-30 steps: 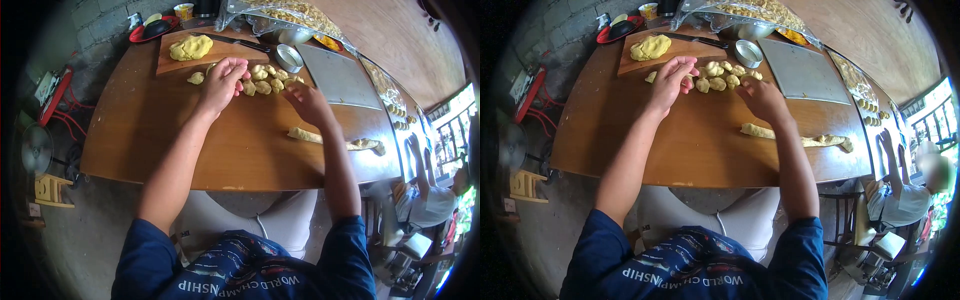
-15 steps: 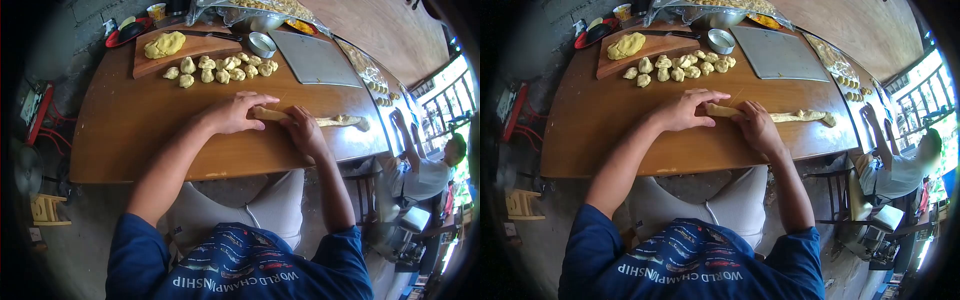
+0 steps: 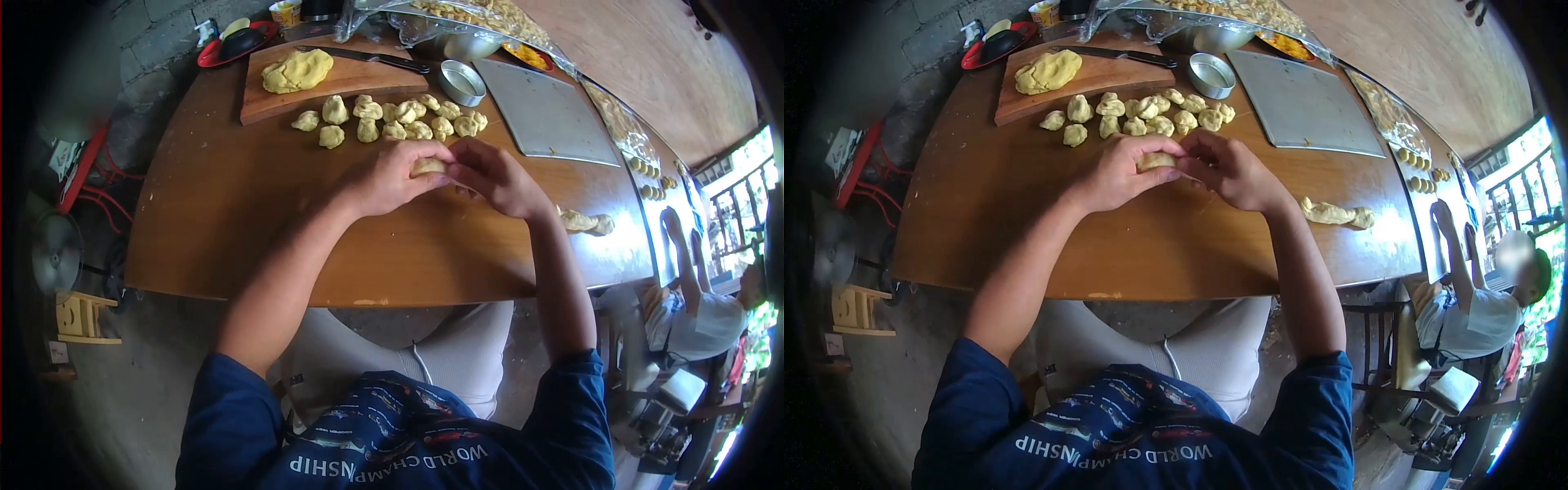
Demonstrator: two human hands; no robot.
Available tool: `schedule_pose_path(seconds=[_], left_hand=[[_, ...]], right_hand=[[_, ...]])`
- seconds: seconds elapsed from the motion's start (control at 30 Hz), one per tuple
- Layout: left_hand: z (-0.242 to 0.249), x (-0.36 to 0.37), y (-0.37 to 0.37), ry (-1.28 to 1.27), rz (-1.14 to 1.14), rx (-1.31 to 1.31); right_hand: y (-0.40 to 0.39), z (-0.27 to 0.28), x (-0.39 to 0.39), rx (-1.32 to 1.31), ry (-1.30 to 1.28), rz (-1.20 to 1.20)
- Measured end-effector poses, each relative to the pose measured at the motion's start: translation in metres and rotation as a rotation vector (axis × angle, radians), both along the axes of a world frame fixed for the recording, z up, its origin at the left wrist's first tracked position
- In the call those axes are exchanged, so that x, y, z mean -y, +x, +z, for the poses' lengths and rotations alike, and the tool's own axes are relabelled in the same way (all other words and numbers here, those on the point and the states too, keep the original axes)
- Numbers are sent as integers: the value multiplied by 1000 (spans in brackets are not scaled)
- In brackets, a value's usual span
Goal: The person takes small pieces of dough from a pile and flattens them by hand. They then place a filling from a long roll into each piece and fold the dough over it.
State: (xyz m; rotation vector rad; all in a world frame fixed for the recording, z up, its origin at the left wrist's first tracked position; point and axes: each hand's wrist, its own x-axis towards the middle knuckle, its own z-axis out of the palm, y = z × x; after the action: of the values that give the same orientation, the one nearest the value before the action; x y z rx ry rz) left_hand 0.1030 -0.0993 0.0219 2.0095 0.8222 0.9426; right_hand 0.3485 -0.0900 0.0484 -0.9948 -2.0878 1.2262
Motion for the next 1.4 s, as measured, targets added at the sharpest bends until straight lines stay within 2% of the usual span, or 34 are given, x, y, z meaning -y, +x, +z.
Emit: schedule_pose_path(seconds=[0.07, 0.13, 0.27, 0.47, 0.53, 0.7, 0.77, 0.8, 0.83, 0.87, 0.9, 0.97, 1.0, 1.07, 1.1, 1.13, 1.23, 1.27, 1.3, 1.33, 1.37, 1.4], left_hand=[[2, -1, 0, 43, -6, -8], [-6, 1, 7, 58, 20, 46], [-9, 2, 21, 96, 97, 171], [0, 4, 16, 114, 91, 37], [1, 6, 15, 159, 141, 11], [5, 7, 14, 9, 161, 73], [1, -4, 11, 67, 271, 111], [-8, -20, -2, 56, 401, 87], [-16, -36, -24, -10, 436, 88], [-17, -46, -42, -67, 479, 94], [-5, -36, -41, -399, 463, 161], [9, -14, -13, -468, 303, 405], [18, -5, 2, -495, 246, 522], [11, -13, 4, -526, 204, 553], [6, -14, -1, -612, 106, 632], [2, -14, -5, -697, 9, 706], [-4, -11, -7, -809, -43, 820], [-6, -11, -8, -858, -103, 870], [-1, -13, -12, -863, -296, 886], [-1, -12, -5, -862, -302, 887], [-4, -8, 8, -796, -141, 832], [-1, -3, 18, -729, 18, 775]], right_hand=[[2, -1, -10, 23, -84, 35], [-1, -7, -12, -111, -237, -15], [3, -10, -6, -137, -218, -30], [1, 4, -1, 27, -258, -8], [3, 3, -1, 111, -178, -4], [9, 5, 2, 37, -124, -8], [11, 8, 5, -12, -109, -6], [15, 10, 10, -66, -135, 109], [17, 11, 14, -117, -159, 225], [15, 8, 13, -116, -148, 240], [12, -1, 11, -50, -25, 244], [4, -9, 6, 143, 256, 311], [-1, -11, 10, 138, 250, 304], [-8, -10, 14, 111, 288, 243], [-8, -7, 14, 122, 291, 244], [-10, -3, 14, 141, 274, 162], [-16, -5, 15, 87, 263, 12], [-17, -6, 16, 26, 265, -60], [-20, -4, 19, 26, 269, -62], [-24, 0, 23, 21, 375, -107], [-28, 2, 25, 18, 481, -152], [-31, 0, 25, 25, 481, -156]])
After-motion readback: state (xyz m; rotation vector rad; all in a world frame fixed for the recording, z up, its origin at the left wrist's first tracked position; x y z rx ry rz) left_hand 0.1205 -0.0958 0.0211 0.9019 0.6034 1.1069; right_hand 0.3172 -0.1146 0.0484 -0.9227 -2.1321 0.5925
